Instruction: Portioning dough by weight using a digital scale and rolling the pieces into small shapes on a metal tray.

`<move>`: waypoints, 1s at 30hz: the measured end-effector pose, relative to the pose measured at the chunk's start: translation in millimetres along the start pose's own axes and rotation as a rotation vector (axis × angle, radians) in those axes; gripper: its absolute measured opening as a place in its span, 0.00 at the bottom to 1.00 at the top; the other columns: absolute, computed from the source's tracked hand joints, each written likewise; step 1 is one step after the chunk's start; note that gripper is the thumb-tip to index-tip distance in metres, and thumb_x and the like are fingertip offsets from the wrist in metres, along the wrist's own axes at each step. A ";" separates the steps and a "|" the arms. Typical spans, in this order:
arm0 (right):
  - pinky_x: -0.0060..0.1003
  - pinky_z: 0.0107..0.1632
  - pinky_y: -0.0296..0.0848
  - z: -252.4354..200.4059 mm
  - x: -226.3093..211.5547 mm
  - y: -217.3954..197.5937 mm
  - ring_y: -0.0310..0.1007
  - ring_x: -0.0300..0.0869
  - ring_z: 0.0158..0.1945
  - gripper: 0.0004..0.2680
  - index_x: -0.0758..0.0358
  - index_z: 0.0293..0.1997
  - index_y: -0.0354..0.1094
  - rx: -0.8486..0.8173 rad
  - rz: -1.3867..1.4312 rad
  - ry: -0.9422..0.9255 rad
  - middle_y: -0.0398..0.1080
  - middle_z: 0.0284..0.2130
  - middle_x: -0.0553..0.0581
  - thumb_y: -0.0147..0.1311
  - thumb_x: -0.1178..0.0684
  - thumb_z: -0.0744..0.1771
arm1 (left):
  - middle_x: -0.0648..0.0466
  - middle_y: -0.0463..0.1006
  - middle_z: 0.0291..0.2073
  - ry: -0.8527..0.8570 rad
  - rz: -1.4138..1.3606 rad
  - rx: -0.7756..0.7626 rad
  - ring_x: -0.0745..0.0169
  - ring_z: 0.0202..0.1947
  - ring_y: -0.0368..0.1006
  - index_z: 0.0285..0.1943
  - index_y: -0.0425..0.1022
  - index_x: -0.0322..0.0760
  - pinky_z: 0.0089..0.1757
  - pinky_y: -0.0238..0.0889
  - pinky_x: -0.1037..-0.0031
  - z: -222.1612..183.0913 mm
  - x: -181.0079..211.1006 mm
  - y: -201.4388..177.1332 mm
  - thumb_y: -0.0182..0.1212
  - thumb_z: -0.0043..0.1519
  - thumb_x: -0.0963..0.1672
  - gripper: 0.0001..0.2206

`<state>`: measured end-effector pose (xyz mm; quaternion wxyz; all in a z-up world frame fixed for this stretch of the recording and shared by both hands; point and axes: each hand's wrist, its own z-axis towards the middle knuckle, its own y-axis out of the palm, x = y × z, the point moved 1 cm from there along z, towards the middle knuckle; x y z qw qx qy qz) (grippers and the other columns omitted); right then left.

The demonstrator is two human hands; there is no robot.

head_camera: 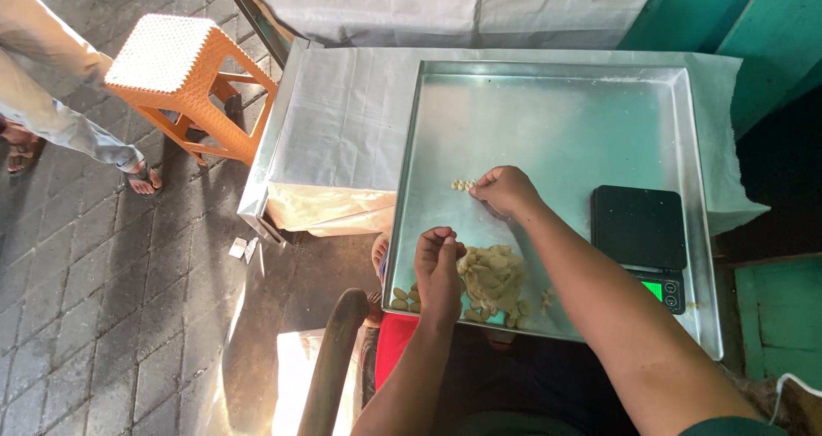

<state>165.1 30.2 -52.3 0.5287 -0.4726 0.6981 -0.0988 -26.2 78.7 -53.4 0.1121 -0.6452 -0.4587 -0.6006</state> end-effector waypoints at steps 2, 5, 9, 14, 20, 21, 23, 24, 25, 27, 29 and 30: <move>0.41 0.41 0.78 -7.2 -2.2 -6.5 0.81 0.49 0.43 0.10 0.59 0.48 0.77 -0.026 -0.005 -0.032 0.81 0.40 0.57 0.61 0.52 0.64 | 0.54 0.68 0.40 0.006 -0.022 0.000 0.67 0.38 0.68 0.49 0.68 0.36 0.47 0.67 0.70 3.2 -3.4 -1.5 0.51 0.68 0.39 0.04; 0.45 0.42 0.79 7.2 13.9 -1.7 0.81 0.52 0.42 0.08 0.61 0.49 0.75 0.058 -0.098 -0.178 0.80 0.40 0.60 0.58 0.56 0.66 | 0.54 0.68 0.40 -0.009 -0.008 -0.008 0.67 0.37 0.68 0.49 0.68 0.36 0.47 0.67 0.70 2.5 -5.9 -1.1 0.50 0.68 0.39 0.04; 0.49 0.53 0.76 1.0 6.8 -0.2 0.77 0.55 0.53 0.13 0.61 0.53 0.74 0.054 -0.264 -0.304 0.77 0.46 0.61 0.61 0.52 0.65 | 0.54 0.68 0.39 0.007 0.007 -0.019 0.67 0.37 0.69 0.49 0.68 0.35 0.46 0.67 0.70 1.8 -7.3 -2.4 0.50 0.68 0.39 0.04; 0.45 0.55 0.75 4.2 7.3 7.6 0.76 0.49 0.53 0.11 0.54 0.54 0.75 0.100 -0.385 -0.311 0.75 0.43 0.55 0.58 0.49 0.67 | 0.53 0.69 0.39 0.014 0.020 -0.029 0.66 0.37 0.70 0.49 0.68 0.35 0.46 0.68 0.70 1.8 -11.6 -2.1 0.51 0.67 0.39 0.04; 0.46 0.54 0.74 17.8 20.9 12.8 0.76 0.52 0.51 0.10 0.56 0.51 0.76 0.093 -0.325 -0.335 0.76 0.42 0.56 0.58 0.51 0.66 | 0.54 0.70 0.39 0.014 0.021 -0.030 0.67 0.37 0.70 0.50 0.69 0.35 0.46 0.67 0.71 3.3 -19.4 -4.0 0.52 0.67 0.39 0.05; 0.46 0.54 0.74 16.0 16.6 11.8 0.76 0.52 0.51 0.10 0.56 0.51 0.76 0.092 -0.327 -0.337 0.76 0.42 0.56 0.58 0.51 0.66 | 0.54 0.70 0.39 0.015 0.020 -0.028 0.67 0.37 0.70 0.50 0.69 0.35 0.46 0.67 0.71 3.6 -19.7 -3.7 0.52 0.67 0.39 0.05; 0.47 0.54 0.74 11.9 8.7 9.3 0.76 0.52 0.51 0.10 0.56 0.51 0.76 0.081 -0.369 -0.346 0.76 0.41 0.56 0.57 0.51 0.66 | 0.52 0.70 0.39 -0.009 0.012 -0.038 0.65 0.37 0.70 0.50 0.69 0.34 0.45 0.67 0.69 3.6 -20.7 -2.5 0.52 0.67 0.38 0.05; 0.47 0.54 0.74 11.3 8.7 9.0 0.76 0.52 0.51 0.10 0.56 0.51 0.76 0.081 -0.370 -0.346 0.76 0.41 0.56 0.57 0.51 0.66 | 0.52 0.70 0.39 -0.009 0.012 -0.038 0.65 0.37 0.70 0.50 0.69 0.34 0.45 0.67 0.69 3.7 -22.0 -2.7 0.52 0.67 0.38 0.05; 0.47 0.55 0.74 11.1 8.0 8.8 0.76 0.52 0.52 0.11 0.56 0.52 0.76 0.074 -0.352 -0.333 0.76 0.42 0.57 0.58 0.51 0.66 | 0.53 0.69 0.39 -0.007 0.012 -0.042 0.66 0.37 0.70 0.50 0.70 0.34 0.45 0.67 0.70 4.3 -22.7 -2.9 0.52 0.67 0.38 0.05; 0.47 0.55 0.74 11.2 10.6 9.1 0.76 0.53 0.52 0.11 0.57 0.53 0.76 0.065 -0.336 -0.319 0.77 0.43 0.57 0.58 0.51 0.66 | 0.53 0.69 0.39 -0.004 0.013 -0.045 0.66 0.37 0.70 0.50 0.70 0.34 0.44 0.67 0.70 5.3 -23.2 -4.4 0.52 0.67 0.38 0.05; 0.47 0.54 0.74 12.0 17.8 7.8 0.76 0.51 0.51 0.11 0.57 0.51 0.76 0.104 -0.318 -0.324 0.76 0.41 0.56 0.60 0.50 0.65 | 0.53 0.69 0.40 -0.006 0.018 -0.056 0.66 0.38 0.70 0.51 0.70 0.35 0.45 0.66 0.70 6.6 -23.0 -5.2 0.52 0.68 0.39 0.05; 0.47 0.54 0.74 10.4 18.1 8.2 0.76 0.51 0.51 0.11 0.57 0.51 0.76 0.106 -0.318 -0.322 0.76 0.41 0.56 0.60 0.50 0.65 | 0.53 0.69 0.40 -0.007 0.018 -0.058 0.66 0.38 0.70 0.51 0.70 0.35 0.45 0.66 0.70 5.7 -22.5 -4.2 0.52 0.68 0.39 0.05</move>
